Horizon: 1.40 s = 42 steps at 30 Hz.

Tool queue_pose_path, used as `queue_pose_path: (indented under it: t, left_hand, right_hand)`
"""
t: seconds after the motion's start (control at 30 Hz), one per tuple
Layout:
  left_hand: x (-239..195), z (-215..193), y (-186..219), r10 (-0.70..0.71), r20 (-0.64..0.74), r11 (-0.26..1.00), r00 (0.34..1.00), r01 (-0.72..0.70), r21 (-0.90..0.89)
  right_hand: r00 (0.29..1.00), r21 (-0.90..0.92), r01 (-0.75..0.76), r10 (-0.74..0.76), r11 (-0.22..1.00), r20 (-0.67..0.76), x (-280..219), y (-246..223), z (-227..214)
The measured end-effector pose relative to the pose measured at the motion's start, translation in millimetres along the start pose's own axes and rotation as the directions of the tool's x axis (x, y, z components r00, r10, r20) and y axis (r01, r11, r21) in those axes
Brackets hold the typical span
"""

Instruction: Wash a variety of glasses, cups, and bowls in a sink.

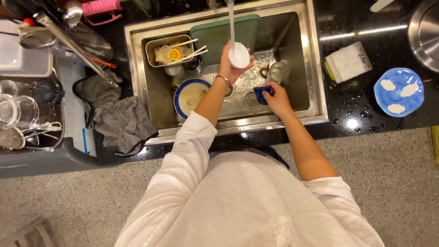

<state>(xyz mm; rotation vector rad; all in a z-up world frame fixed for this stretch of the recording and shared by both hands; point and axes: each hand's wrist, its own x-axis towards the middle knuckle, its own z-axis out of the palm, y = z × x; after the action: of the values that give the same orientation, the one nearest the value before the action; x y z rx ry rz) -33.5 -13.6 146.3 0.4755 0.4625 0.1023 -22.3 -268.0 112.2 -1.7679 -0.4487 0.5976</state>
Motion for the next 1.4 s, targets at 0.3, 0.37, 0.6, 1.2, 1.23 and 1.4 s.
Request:
queue_pose_path:
  t: [0.3,0.37,0.6,1.2,1.23,1.4]
  left_hand:
    - [2.3,-28.0,-15.4,-0.031,0.142,0.988,0.989,0.052,-0.148]
    - [9.4,-24.0,-13.4,-0.057,0.133,0.993,0.989,0.071,-0.098]
    - [-11.9,-14.5,2.7,0.05,-0.182,0.332,0.982,0.156,0.93]
    - [-127.9,-7.9,3.0,0.588,0.35,-0.365,0.729,-0.146,0.919]
    - [-113.8,-25.4,1.2,0.612,0.334,-0.363,0.717,-0.12,0.924]
    - [-128.1,-67.3,19.9,0.256,-0.337,0.961,0.906,-0.278,-0.015]
  right_hand:
    - [1.0,-0.043,0.029,-0.029,0.999,0.012,-6.6,-11.8,-2.4]
    - [1.0,-0.049,0.019,-0.018,0.999,0.017,-5.6,-16.0,-3.3]
    - [0.996,0.001,0.032,-0.032,0.999,0.084,-3.0,0.9,-4.9]
    - [0.958,0.048,0.056,-0.067,0.997,0.277,1.1,6.4,-1.2]
    - [0.948,0.051,0.066,-0.078,0.997,0.308,4.5,1.0,2.2]
    - [0.961,0.145,0.033,-0.071,0.989,0.268,2.2,-12.3,18.4]
